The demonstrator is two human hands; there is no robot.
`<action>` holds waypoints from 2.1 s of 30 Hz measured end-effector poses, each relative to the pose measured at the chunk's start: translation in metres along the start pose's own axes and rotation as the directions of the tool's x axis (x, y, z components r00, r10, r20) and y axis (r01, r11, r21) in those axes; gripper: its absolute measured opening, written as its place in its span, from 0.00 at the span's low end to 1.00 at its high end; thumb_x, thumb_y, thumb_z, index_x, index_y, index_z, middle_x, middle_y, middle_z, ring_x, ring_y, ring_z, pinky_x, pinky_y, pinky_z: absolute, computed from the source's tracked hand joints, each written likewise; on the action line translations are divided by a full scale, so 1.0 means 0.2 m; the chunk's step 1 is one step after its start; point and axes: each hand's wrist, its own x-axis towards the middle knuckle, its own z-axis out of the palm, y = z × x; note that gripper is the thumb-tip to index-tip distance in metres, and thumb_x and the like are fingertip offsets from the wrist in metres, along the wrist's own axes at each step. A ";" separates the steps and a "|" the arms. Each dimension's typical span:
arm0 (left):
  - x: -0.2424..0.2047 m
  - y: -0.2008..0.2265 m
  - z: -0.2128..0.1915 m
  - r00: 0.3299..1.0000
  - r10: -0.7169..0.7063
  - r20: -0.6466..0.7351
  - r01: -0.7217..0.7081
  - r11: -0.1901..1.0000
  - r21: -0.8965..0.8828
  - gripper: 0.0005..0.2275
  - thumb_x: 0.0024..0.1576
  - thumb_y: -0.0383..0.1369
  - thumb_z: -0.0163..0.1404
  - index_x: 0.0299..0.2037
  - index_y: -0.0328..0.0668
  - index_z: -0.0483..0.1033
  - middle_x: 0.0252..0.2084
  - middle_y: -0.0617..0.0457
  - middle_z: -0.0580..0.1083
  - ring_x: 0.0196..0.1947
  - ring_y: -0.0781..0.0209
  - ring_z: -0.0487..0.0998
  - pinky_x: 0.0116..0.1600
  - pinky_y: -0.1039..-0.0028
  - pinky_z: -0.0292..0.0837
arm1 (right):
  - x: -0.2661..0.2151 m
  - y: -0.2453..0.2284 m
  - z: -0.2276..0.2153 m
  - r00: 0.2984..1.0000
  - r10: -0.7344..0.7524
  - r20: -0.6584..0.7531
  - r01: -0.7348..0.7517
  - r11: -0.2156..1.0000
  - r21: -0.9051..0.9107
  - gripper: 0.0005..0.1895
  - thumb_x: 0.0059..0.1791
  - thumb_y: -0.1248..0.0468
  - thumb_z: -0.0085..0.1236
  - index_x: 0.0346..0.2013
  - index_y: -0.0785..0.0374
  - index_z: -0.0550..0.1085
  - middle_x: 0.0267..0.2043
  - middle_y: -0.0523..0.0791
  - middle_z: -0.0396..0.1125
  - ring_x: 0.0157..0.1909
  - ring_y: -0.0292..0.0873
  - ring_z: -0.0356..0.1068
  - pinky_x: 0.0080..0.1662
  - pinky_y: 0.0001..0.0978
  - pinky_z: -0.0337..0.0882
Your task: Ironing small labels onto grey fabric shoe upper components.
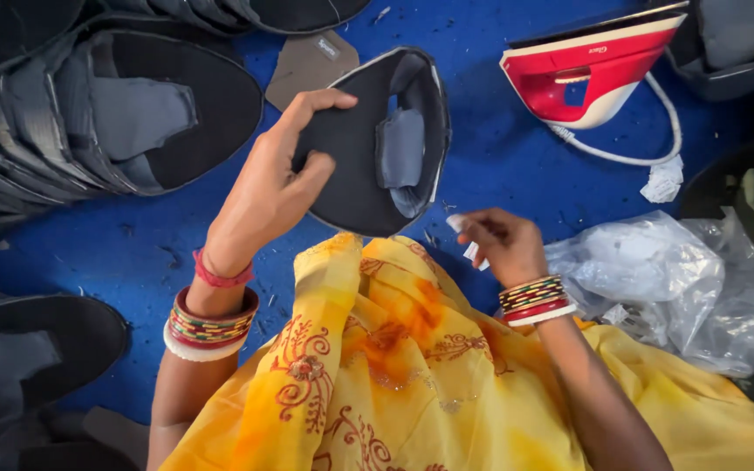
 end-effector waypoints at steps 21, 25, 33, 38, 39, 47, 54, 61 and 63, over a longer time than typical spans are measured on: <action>0.03 0.07 0.13 0.991 -0.024 -0.134 0.045 0.986 0.158 0.21 0.52 0.21 0.47 0.58 0.38 0.74 0.29 0.42 0.72 0.21 0.58 0.68 0.30 0.70 0.66 | 0.17 -0.27 0.32 0.758 -0.622 -0.194 0.554 0.772 -0.311 0.23 0.45 0.72 0.62 0.55 0.71 0.74 0.42 0.56 0.74 0.41 0.52 0.76 0.44 0.37 0.75; -0.03 0.17 0.11 0.946 0.262 -0.192 -0.111 0.815 0.569 0.19 0.53 0.24 0.53 0.56 0.41 0.75 0.53 0.40 0.75 0.53 0.42 0.75 0.58 0.60 0.71 | 0.15 -0.17 0.35 0.919 -0.368 -0.138 0.392 0.887 0.243 0.14 0.48 0.70 0.62 0.48 0.69 0.76 0.39 0.48 0.77 0.41 0.36 0.77 0.44 0.28 0.77; 0.18 -0.28 0.65 0.857 0.383 0.345 -0.495 0.425 0.758 0.26 0.56 0.32 0.45 0.67 0.40 0.68 0.69 0.48 0.67 0.72 0.52 0.59 0.76 0.58 0.46 | 0.24 -0.02 -0.09 0.848 -0.332 -0.414 0.377 0.926 0.030 0.16 0.49 0.73 0.63 0.52 0.70 0.75 0.41 0.48 0.76 0.40 0.36 0.76 0.43 0.27 0.76; 0.27 -0.51 0.91 0.866 0.376 0.330 -0.489 0.490 0.722 0.24 0.56 0.31 0.45 0.65 0.40 0.69 0.67 0.50 0.68 0.70 0.53 0.62 0.76 0.60 0.49 | 0.24 0.10 -0.23 0.896 -0.155 -0.416 0.319 0.876 0.361 0.16 0.51 0.72 0.59 0.54 0.69 0.74 0.46 0.49 0.76 0.45 0.38 0.78 0.46 0.28 0.80; 0.28 -0.52 0.91 0.876 0.361 0.321 -0.470 0.486 0.737 0.24 0.55 0.31 0.45 0.64 0.39 0.70 0.67 0.50 0.68 0.70 0.52 0.62 0.75 0.61 0.49 | 0.25 0.08 -0.22 0.907 -0.085 -0.413 0.269 0.871 0.411 0.15 0.51 0.70 0.59 0.52 0.69 0.75 0.45 0.49 0.76 0.44 0.38 0.79 0.45 0.28 0.80; 0.21 -0.49 0.85 0.895 0.337 0.291 -0.437 0.544 0.716 0.21 0.53 0.30 0.47 0.58 0.37 0.75 0.63 0.50 0.71 0.65 0.53 0.66 0.71 0.62 0.54 | 0.43 0.19 -0.23 0.947 0.074 -0.313 0.084 0.882 0.464 0.11 0.53 0.64 0.61 0.48 0.67 0.78 0.41 0.45 0.75 0.36 0.34 0.76 0.36 0.22 0.73; 0.24 -0.45 0.83 0.923 0.219 0.316 -0.384 0.576 0.722 0.21 0.49 0.28 0.48 0.55 0.43 0.75 0.49 0.56 0.73 0.55 0.57 0.70 0.60 0.65 0.60 | 0.55 0.13 -0.15 0.957 -0.092 -0.276 0.135 0.980 0.144 0.11 0.51 0.64 0.63 0.46 0.65 0.79 0.37 0.42 0.77 0.31 0.33 0.74 0.32 0.22 0.71; 0.28 -0.48 0.90 0.932 0.258 0.256 -0.354 0.485 0.800 0.27 0.53 0.32 0.47 0.67 0.43 0.67 0.47 0.55 0.71 0.53 0.57 0.69 0.58 0.65 0.60 | 0.59 0.01 -0.10 0.878 -0.253 -0.406 0.168 0.957 -0.235 0.09 0.48 0.66 0.67 0.38 0.66 0.77 0.29 0.45 0.76 0.26 0.38 0.75 0.29 0.30 0.72; 0.29 -0.49 0.93 0.940 0.229 0.254 -0.335 0.466 0.819 0.27 0.54 0.32 0.46 0.68 0.42 0.67 0.48 0.55 0.71 0.53 0.57 0.69 0.58 0.65 0.59 | 0.62 0.05 -0.10 0.864 -0.300 -0.404 0.187 0.937 -0.296 0.08 0.48 0.66 0.68 0.37 0.66 0.77 0.30 0.46 0.76 0.27 0.39 0.76 0.31 0.31 0.73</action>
